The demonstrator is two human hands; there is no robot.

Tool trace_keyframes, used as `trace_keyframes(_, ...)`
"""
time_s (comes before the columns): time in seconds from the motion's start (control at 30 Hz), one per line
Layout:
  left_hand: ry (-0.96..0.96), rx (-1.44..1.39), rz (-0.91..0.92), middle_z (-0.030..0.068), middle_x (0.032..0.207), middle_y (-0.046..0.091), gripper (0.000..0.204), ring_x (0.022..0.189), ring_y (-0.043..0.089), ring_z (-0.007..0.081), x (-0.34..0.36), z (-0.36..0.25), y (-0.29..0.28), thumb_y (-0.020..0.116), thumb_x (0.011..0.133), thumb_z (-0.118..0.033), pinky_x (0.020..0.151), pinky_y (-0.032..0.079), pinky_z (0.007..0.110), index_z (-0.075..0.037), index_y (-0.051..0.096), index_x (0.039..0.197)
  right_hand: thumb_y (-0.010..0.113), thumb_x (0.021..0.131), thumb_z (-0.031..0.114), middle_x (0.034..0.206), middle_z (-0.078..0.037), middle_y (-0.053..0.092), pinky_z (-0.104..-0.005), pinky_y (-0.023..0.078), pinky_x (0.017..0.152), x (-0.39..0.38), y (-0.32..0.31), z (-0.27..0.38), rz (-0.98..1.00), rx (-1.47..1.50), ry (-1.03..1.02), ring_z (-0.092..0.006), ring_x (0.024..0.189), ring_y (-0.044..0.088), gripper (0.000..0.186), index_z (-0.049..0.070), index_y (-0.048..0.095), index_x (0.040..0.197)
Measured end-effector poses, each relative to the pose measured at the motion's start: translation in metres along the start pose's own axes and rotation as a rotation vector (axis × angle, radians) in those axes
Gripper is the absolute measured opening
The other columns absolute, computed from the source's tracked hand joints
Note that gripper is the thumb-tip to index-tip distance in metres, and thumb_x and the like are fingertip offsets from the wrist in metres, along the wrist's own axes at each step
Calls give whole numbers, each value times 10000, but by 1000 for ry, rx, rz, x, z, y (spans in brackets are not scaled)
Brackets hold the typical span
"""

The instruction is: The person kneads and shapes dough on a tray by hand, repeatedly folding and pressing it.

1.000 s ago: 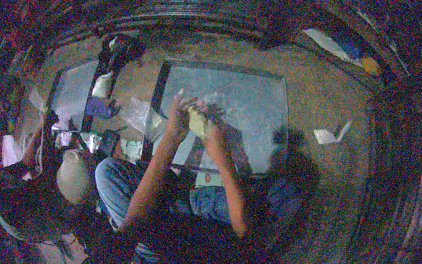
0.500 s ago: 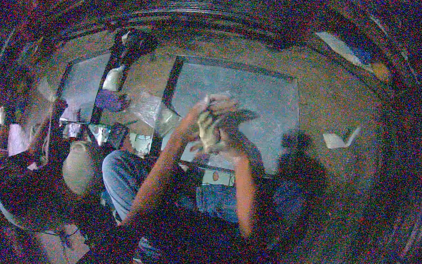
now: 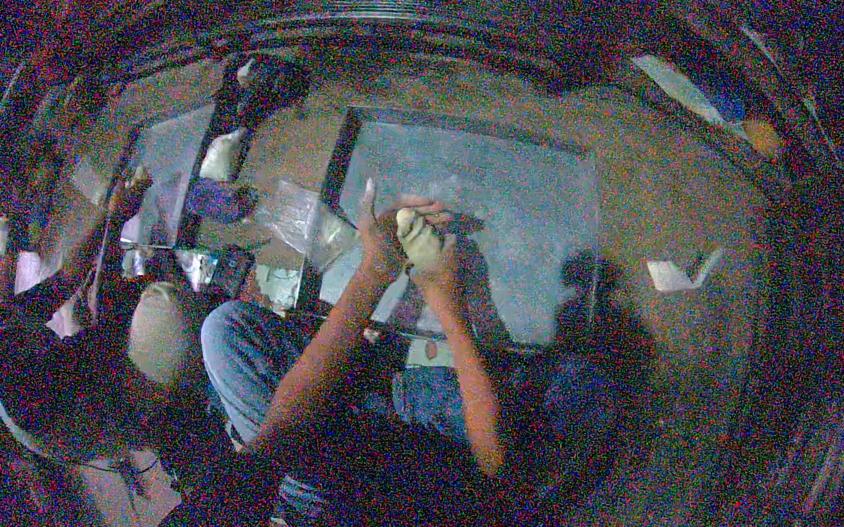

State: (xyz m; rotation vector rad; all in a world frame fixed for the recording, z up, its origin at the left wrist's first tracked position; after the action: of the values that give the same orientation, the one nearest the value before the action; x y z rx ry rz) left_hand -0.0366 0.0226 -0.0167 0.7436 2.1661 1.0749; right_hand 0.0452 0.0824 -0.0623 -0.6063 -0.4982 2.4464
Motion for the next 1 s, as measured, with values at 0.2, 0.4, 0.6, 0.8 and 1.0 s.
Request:
trace_keyframes(0.2, -37, 357, -147, 4, 435, 380, 534, 318, 343, 138, 8, -9, -17, 447, 945, -499, 337, 289, 293, -134, 409, 558, 823, 574, 68, 1178, -117, 570, -344, 452, 925, 7, -3, -27, 268, -36, -431, -226, 1086, 545, 822, 22, 430, 1295)
trace_keyframes(0.4, -206, -194, 528, 81, 586, 570, 541, 413, 527, 190, 5, -11, -11, 315, 984, -488, 452, 487, 329, -39, 578, 836, 842, 618, 292, 1207, -94, 583, -359, 461, 907, 0, -41, -19, 702, 812, -235, -234, 1075, 564, 799, 9, 494, 1279)
trace_keyframes(0.6, 102, 458, 193, 193, 1268, 535, 687, 1196, 502, 291, 12, -4, 22, 285, 953, -577, 1046, 358, 417, 6, 528, 1222, 855, 560, 381, 1104, -152, 623, -360, 486, 839, -4, -20, 8, 307, -123, -232, -297, 990, 604, 755, 32, 556, 1159)
trace_keyframes(0.8, -144, 1154, 260, 81, 938, 677, 446, 782, 645, 219, 22, -1, -59, 529, 909, -432, 730, 513, 373, -25, 631, 1061, 810, 629, 257, 855, -128, 669, -410, 511, 712, 6, -30, 0, 22, -475, -196, -307, 759, 655, 365, 57, 659, 894)
trace_keyframes(1.0, 98, 1477, 386, 101, 796, 701, 281, 675, 647, 185, 7, 3, -32, 775, 715, -267, 645, 516, 354, -62, 696, 890, 808, 621, 184, 1127, -172, 584, -428, 461, 885, -5, -49, -7, -101, -726, -347, -343, 1061, 561, 600, 31, 556, 1143)
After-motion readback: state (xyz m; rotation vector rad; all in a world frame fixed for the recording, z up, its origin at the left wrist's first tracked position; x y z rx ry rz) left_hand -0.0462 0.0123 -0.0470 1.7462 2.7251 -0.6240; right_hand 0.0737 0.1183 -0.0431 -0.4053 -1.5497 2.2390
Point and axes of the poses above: each hand's wrist, its own x-axis towards the middle knuckle, its own y-axis out of the palm, z = x × y, the point moved 5 cm from there along x, towards the middle knuckle
